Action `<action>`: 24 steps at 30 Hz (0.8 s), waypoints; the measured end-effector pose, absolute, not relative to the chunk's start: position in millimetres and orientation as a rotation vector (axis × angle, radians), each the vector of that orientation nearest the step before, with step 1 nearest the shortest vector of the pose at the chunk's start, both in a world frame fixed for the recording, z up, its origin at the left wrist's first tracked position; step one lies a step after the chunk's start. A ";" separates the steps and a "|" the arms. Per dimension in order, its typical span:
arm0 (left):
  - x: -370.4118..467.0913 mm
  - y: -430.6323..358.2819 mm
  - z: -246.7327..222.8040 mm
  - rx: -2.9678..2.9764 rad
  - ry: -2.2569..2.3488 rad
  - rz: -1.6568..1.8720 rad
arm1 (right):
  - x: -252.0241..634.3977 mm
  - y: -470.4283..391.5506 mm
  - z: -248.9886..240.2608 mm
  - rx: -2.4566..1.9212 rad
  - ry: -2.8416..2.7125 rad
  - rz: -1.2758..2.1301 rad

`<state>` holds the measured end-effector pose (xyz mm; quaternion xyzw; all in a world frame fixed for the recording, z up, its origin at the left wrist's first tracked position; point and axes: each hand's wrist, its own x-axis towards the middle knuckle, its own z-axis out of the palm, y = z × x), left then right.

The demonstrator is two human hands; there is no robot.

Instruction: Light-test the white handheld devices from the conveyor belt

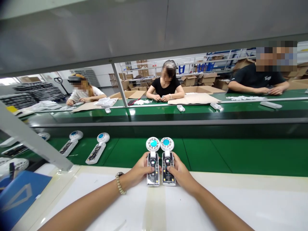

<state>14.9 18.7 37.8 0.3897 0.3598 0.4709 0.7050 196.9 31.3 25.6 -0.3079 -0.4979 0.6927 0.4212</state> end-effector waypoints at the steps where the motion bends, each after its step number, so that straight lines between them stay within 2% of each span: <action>1: 14.4 19.1 37.4 0.868 0.801 1.041 | 197.0 31.3 24.9 -0.760 -1.260 1.734; 24: 12.7 20.2 32.7 0.910 0.772 1.043 | 198.2 32.0 23.6 -0.727 -1.262 1.785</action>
